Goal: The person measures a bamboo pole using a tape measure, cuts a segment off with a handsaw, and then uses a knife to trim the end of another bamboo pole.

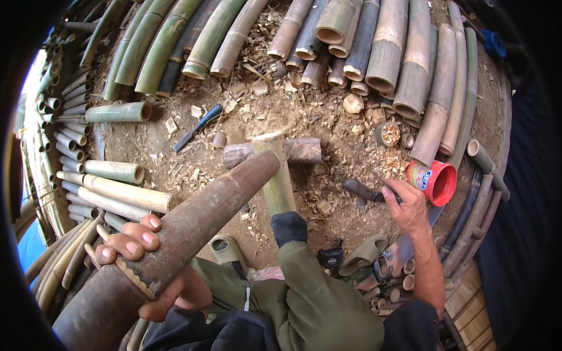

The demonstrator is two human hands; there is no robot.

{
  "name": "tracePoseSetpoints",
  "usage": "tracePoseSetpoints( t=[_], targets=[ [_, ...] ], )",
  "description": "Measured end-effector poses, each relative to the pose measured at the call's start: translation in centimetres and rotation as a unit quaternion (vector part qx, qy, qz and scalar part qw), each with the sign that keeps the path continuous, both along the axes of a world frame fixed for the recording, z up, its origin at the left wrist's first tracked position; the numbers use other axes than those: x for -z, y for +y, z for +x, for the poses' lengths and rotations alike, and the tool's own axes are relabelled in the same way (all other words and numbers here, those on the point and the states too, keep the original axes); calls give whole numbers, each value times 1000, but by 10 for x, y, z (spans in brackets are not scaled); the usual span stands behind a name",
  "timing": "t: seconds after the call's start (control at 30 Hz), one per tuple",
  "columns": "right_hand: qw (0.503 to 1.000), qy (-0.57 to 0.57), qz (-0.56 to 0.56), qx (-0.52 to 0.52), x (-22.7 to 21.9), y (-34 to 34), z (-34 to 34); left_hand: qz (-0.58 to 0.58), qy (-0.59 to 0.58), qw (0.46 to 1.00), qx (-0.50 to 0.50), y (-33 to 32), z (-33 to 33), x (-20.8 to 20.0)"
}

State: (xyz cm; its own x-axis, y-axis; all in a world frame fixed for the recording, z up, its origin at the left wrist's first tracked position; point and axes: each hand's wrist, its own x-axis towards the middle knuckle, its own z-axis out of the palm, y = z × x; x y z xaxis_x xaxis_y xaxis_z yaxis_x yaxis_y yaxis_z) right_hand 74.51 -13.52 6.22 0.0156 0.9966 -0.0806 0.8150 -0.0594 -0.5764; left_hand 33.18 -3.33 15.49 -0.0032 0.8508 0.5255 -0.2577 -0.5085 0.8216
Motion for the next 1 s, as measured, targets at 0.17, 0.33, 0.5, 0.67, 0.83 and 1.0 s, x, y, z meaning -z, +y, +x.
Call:
tracePoseSetpoints(
  t=[0.17,0.33,0.5,0.67,0.83,1.0],
  targets=[
    [951,-177,-85,-241,-16,44,0,5,-8,1000,-19,0,5,0],
    [920,-151,34,-361,1,97,-61,-4,2,1000,-19,-2,2,-2],
    [926,-235,-75,-286,20,79,12,-14,-24,999,18,6,1,9],
    [967,-173,-111,-148,-37,64,44,-199,87,976,-25,44,23,79],
    [990,-114,-52,-71,-34,13,20,-294,-50,922,-249,72,-6,136],
    [998,-20,-61,27,-8,-64,-18,-394,16,823,-409,86,-106,185]
  ],
)
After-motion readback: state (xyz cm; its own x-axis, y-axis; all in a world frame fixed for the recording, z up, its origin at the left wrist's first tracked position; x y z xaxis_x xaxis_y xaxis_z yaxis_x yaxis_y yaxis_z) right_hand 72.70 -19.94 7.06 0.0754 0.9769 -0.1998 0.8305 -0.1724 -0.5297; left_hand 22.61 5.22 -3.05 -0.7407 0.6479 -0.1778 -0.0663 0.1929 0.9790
